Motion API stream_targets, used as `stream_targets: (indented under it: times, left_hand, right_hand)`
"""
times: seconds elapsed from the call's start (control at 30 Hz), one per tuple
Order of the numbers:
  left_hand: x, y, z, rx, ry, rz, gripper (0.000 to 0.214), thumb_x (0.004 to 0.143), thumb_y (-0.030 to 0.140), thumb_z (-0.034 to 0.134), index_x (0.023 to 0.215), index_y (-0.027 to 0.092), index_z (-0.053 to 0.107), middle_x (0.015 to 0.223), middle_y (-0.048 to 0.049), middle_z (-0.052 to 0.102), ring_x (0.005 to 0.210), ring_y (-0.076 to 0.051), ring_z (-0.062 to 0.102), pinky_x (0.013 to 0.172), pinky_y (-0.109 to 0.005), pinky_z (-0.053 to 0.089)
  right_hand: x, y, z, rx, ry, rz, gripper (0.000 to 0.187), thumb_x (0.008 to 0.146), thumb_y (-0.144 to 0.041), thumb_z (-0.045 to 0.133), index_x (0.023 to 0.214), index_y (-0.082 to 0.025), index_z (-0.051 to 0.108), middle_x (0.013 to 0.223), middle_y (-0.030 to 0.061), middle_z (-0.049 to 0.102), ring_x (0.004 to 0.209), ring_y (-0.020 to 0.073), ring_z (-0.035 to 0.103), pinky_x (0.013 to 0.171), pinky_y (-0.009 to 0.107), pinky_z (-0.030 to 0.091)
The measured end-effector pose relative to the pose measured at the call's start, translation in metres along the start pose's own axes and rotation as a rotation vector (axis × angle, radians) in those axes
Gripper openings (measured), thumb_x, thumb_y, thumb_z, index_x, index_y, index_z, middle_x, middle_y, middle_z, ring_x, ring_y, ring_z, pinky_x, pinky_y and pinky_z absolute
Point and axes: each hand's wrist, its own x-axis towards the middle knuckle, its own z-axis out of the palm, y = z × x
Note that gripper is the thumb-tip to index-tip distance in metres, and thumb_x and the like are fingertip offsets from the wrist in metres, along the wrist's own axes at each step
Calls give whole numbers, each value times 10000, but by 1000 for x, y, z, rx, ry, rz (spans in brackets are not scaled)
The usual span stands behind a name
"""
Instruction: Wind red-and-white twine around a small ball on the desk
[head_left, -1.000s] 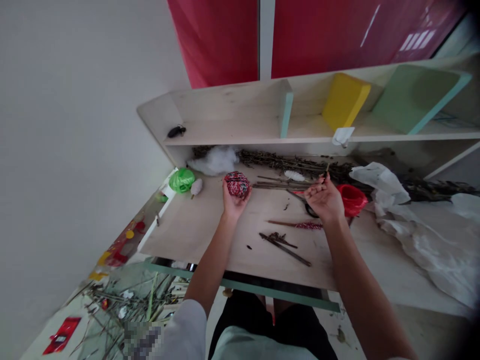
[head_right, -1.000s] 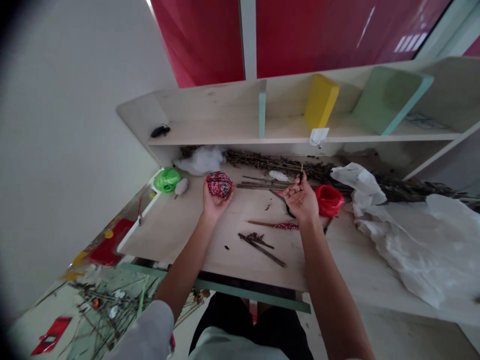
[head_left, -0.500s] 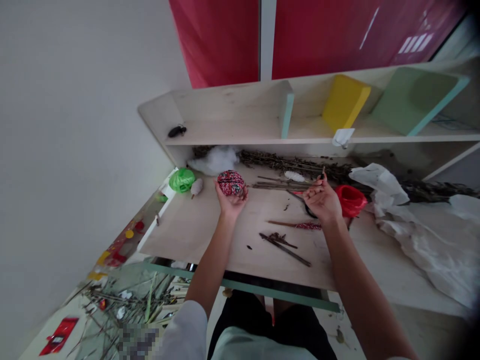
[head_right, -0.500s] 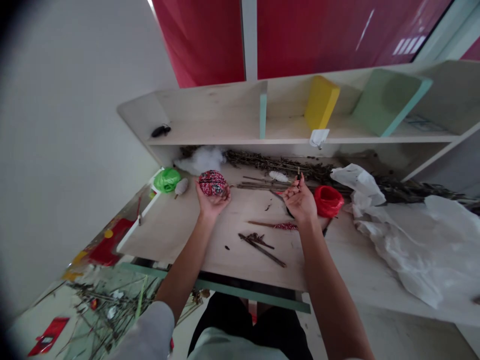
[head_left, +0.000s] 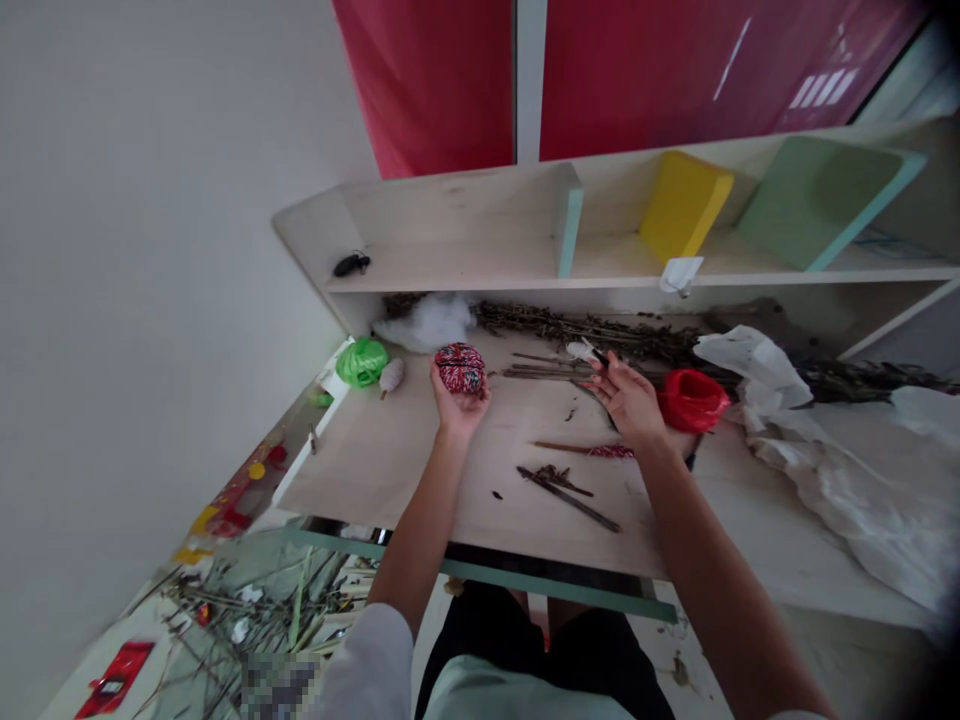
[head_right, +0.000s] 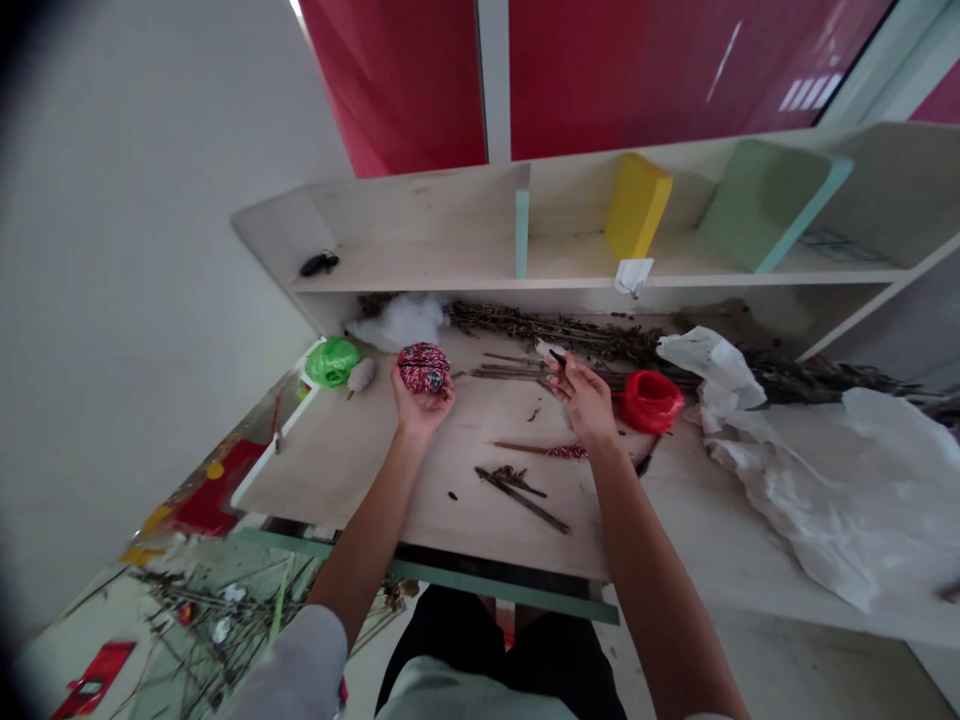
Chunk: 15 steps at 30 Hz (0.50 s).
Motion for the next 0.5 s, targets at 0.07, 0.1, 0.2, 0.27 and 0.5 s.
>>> stream_targets:
  times: [0.07,0.1,0.2,0.27,0.5]
  left_hand:
    - [1,-1,0,7,-15,-16,702,750,781,429,993,148,609,721,-66,602,622,-146,594,459,-204,428]
    - [1,-1,0,10,-21,-17,699,748,783,431,982,149,608,715,-64,600,616,-145,591,449,-202,417]
    - [0,-2,1,26,-28,-11,676,755,774,433,952,151,605,701,-59,595,601,-142,583,428,-197,389]
    - [-1,-3,1,33,-36,-14,673,755,773,435,936,147,601,700,-59,595,594,-140,578,416,-195,372]
    - [0,-4,2,83,-33,-41,680,752,791,409,877,148,589,671,-53,582,568,-137,566,419,-202,355]
  right_hand:
    - [0,3,1,-29,-13,-7,183,671,-255,799,824,-234,700,797,-3,744,600,76,651,622,195,553]
    - [1,4,1,-35,-15,-12,197,658,-266,809,821,-232,703,790,0,744,595,78,651,618,200,554]
    - [0,5,3,-42,-18,-16,239,619,-291,834,813,-227,710,777,-1,745,591,77,650,608,195,552]
    - [-1,4,4,-53,-16,-13,246,607,-297,841,803,-227,709,778,-5,746,592,71,648,611,188,550]
    - [-2,4,4,-66,-28,-5,212,642,-254,826,805,-211,696,818,20,753,599,78,660,630,197,556]
